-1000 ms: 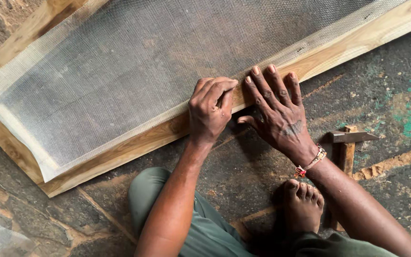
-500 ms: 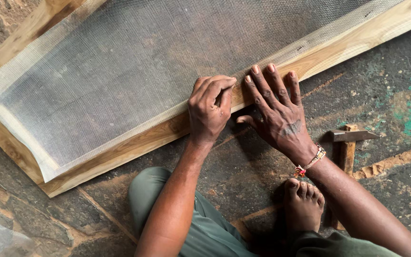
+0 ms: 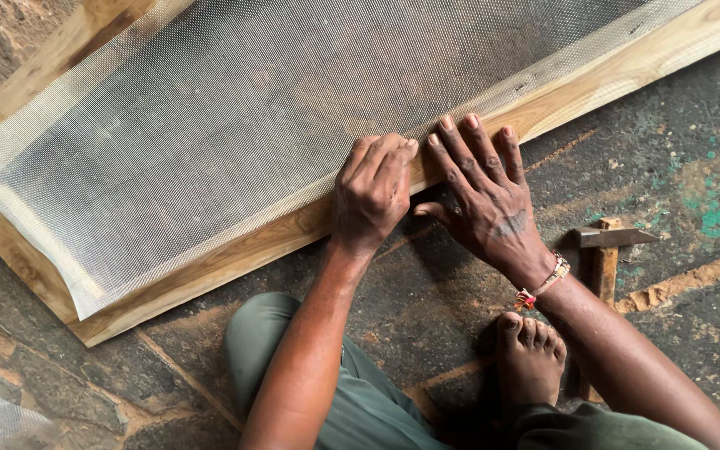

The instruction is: The person is assembling a wooden frame with a mesh screen. They use a hammer to drive nails into the frame, securing the mesh in place. The person works methodically along the edges of the frame.

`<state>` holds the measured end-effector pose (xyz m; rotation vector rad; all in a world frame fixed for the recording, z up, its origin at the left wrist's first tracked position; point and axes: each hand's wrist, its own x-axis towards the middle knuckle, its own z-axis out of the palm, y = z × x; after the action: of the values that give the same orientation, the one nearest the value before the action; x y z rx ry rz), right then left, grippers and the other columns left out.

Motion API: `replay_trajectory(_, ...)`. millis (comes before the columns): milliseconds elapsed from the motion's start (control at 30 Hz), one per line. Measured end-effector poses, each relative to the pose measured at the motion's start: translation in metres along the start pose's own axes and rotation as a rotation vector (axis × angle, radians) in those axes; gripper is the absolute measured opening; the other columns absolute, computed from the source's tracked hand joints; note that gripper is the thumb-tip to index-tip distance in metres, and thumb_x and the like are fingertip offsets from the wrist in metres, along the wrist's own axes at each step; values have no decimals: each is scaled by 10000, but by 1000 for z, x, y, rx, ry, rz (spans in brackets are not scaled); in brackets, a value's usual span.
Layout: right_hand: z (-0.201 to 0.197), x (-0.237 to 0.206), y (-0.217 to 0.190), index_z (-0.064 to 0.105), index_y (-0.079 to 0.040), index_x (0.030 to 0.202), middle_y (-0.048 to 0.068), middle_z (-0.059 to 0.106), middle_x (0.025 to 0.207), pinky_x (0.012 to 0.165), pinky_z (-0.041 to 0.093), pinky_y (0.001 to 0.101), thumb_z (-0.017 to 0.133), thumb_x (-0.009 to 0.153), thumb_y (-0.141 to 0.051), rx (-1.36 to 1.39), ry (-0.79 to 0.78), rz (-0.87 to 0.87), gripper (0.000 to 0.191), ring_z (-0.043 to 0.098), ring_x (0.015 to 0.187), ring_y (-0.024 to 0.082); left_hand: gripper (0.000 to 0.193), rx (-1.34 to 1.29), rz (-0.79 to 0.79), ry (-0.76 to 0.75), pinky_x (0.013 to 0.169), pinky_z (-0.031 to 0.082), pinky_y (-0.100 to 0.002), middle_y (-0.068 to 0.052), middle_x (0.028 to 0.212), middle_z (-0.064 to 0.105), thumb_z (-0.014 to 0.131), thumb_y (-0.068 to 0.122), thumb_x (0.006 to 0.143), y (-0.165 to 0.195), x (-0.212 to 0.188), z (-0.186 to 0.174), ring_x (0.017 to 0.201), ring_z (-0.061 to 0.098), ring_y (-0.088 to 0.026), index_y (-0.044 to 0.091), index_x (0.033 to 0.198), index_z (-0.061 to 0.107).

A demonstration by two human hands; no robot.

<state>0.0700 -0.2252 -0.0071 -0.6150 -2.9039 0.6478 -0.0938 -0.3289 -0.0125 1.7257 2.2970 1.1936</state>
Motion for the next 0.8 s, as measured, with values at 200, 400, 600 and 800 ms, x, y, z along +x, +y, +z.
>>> replay_trajectory(200, -18, -38, 9, 357, -34, 1582, 215, 303, 1683, 1333, 172, 521, 690, 994, -488, 88, 78, 50, 814, 265, 1578, 346, 181, 22, 15, -5, 876, 579, -358, -70, 1055, 691, 718, -66, 929, 2, 3, -3, 1012, 648, -243, -5, 1096, 683)
replay_trajectory(400, -42, -156, 33, 422, 8, 1581, 292, 468, 1550, 1186, 413, 544, 748, 1046, -398, -119, 202, 427, 746, 427, 1446, 340, 203, 26, 25, 7, 884, 575, -375, -86, 1054, 689, 723, -58, 913, 2, 0, -2, 1017, 645, -256, -18, 1108, 681)
replay_trajectory(600, -30, -245, 40, 571, -47, 1336, 161, 710, 1127, 613, 586, 362, 753, 963, -339, -56, -92, 780, 507, 698, 821, 231, 188, 44, 24, 26, 862, 586, -359, -89, 1048, 694, 727, -61, 921, -3, -9, 7, 1002, 656, -246, -10, 1093, 670)
replay_trajectory(800, -38, -246, 29, 502, 72, 1242, 227, 685, 956, 545, 588, 368, 747, 992, -144, 197, -24, 1084, 411, 687, 749, 269, 229, 53, -30, 37, 781, 621, -294, -86, 978, 669, 695, -57, 998, -7, -13, 15, 900, 682, -195, 15, 1174, 569)
